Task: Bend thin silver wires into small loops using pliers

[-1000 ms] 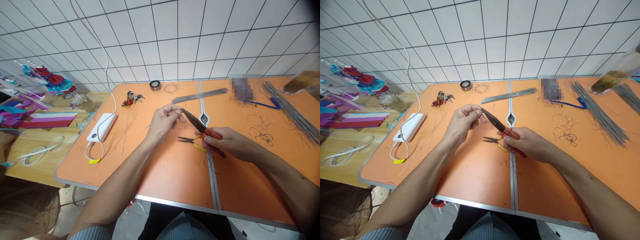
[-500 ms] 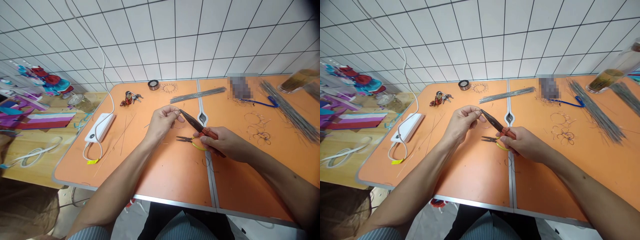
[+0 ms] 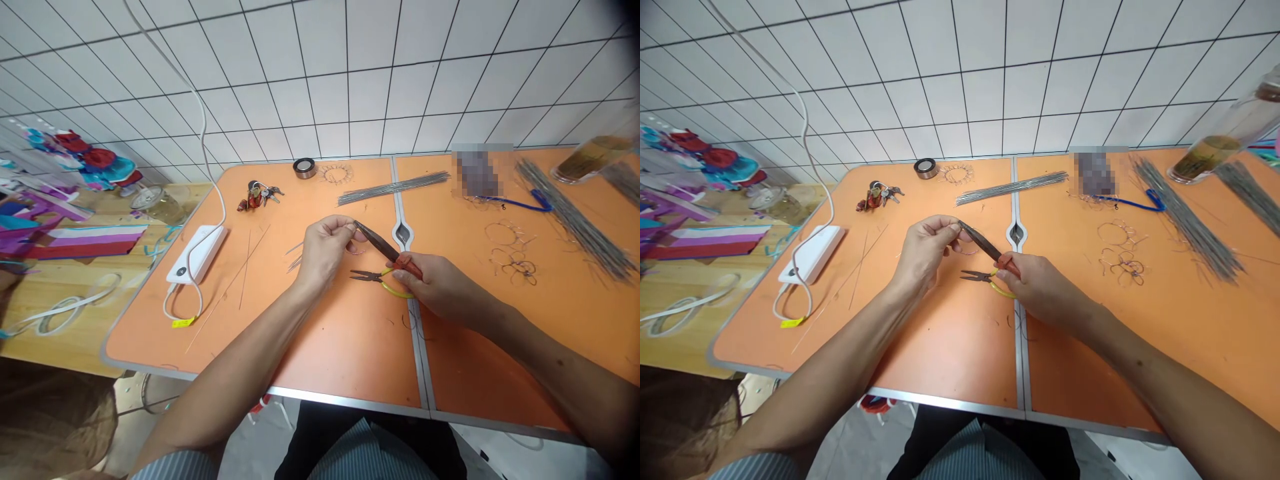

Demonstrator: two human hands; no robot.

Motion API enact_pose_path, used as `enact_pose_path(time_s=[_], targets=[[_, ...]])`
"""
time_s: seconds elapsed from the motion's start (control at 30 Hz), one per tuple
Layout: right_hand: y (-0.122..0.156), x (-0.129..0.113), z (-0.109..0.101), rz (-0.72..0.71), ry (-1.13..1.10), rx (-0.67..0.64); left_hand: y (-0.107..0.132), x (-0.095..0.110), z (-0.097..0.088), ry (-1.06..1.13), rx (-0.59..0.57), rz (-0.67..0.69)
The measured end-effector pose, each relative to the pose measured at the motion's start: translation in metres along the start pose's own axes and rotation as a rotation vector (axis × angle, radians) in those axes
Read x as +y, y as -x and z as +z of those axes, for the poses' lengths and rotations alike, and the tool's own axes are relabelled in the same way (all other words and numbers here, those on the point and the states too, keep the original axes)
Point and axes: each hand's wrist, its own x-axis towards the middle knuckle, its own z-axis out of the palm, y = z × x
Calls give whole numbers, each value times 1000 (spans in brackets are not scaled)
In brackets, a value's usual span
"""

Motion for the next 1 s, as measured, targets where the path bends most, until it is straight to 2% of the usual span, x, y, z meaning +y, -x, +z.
enact_pose_path(time_s=[0.17,0.37,0.7,1.0], targets=[[-2,-2,6,22,117,48,3,0,6,-29,52,-5],[-4,0,13,-6,174,112,2,1,5,-35,41,20],[3,-9,-4,-18,226,109,-8,2,-5,114,-107,-71],[5,-3,-10,-14,209,77,-6,5,-4,79,-92,-13]])
